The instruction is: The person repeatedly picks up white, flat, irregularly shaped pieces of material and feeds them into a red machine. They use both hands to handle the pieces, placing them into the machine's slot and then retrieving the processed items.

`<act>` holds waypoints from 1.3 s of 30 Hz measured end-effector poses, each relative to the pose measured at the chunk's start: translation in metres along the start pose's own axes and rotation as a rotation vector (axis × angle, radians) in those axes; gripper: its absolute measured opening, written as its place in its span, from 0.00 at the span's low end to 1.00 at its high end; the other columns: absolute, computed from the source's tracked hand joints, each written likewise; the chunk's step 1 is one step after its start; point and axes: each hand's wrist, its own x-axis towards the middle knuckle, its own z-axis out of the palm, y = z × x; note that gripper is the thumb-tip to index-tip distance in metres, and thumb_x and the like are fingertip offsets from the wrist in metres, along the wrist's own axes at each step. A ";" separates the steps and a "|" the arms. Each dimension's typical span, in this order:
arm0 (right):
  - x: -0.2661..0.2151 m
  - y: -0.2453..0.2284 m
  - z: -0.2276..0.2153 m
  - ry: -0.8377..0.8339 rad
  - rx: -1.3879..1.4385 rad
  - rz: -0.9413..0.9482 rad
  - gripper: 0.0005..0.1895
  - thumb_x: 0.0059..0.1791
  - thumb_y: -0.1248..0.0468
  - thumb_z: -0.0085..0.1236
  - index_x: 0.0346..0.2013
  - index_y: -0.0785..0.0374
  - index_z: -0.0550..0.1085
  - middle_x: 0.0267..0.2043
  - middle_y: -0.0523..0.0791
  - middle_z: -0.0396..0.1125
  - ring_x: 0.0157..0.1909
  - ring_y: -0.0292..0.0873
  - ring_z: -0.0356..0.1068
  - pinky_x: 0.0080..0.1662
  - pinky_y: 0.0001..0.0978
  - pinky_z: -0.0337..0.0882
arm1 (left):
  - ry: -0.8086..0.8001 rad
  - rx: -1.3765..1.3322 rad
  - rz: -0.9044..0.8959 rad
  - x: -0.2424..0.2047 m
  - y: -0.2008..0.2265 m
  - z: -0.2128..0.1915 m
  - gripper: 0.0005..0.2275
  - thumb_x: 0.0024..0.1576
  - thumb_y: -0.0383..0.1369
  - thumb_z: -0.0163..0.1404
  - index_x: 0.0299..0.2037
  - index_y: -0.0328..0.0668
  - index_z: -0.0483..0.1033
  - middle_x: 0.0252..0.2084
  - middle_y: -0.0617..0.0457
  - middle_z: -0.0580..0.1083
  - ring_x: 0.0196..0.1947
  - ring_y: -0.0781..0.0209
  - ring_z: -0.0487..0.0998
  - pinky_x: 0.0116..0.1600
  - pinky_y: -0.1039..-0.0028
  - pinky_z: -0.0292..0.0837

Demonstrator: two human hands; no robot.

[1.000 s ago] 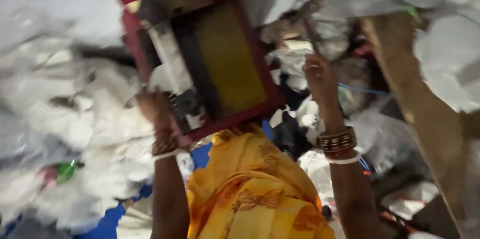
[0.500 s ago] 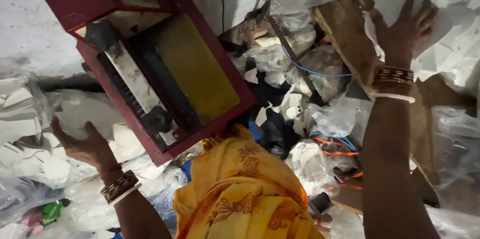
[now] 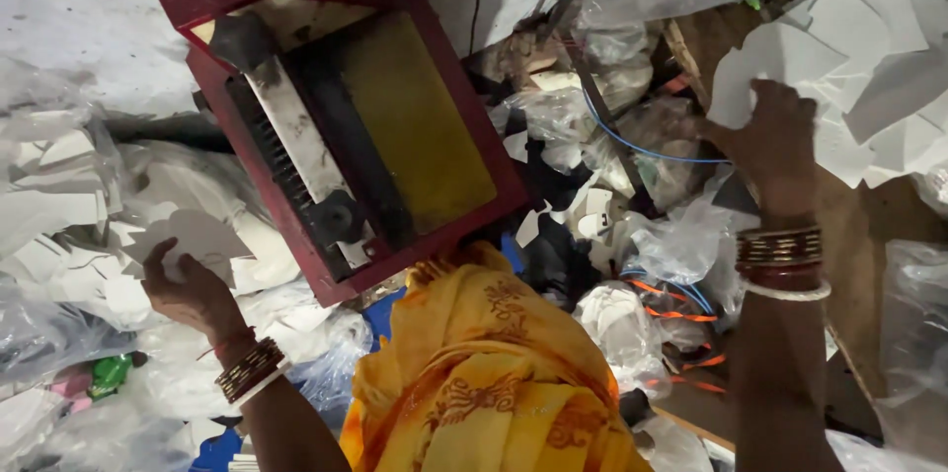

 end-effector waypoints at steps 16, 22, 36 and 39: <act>0.004 0.001 -0.026 0.609 0.091 -0.213 0.10 0.61 0.73 0.43 0.52 0.68 0.73 0.49 0.51 0.75 0.49 0.49 0.77 0.50 0.36 0.77 | -0.024 0.119 -0.026 0.002 -0.060 0.016 0.10 0.56 0.20 0.52 0.44 0.37 0.86 0.42 0.39 0.80 0.42 0.42 0.79 0.49 0.56 0.72; 0.042 -0.167 0.140 0.044 1.164 -0.117 0.25 0.50 0.68 0.65 0.61 0.64 0.70 0.48 0.45 0.67 0.48 0.39 0.71 0.45 0.33 0.77 | -0.079 0.221 -0.075 -0.007 -0.075 0.027 0.11 0.57 0.19 0.50 0.44 0.39 0.85 0.42 0.41 0.79 0.38 0.47 0.80 0.42 0.62 0.75; -0.007 -0.416 0.261 -0.267 0.997 -0.167 0.18 0.53 0.63 0.60 0.54 0.73 0.74 0.47 0.59 0.73 0.46 0.55 0.74 0.48 0.45 0.73 | -0.289 0.369 0.006 -0.030 -0.043 0.124 0.12 0.63 0.33 0.46 0.51 0.38 0.80 0.44 0.35 0.76 0.44 0.37 0.78 0.50 0.53 0.74; -0.008 -0.379 0.220 -0.018 0.897 -0.291 0.17 0.52 0.64 0.62 0.53 0.70 0.74 0.49 0.59 0.72 0.51 0.58 0.72 0.51 0.47 0.72 | -0.370 0.426 -0.015 -0.034 -0.006 0.133 0.18 0.63 0.39 0.48 0.54 0.30 0.75 0.48 0.30 0.73 0.47 0.33 0.76 0.52 0.52 0.73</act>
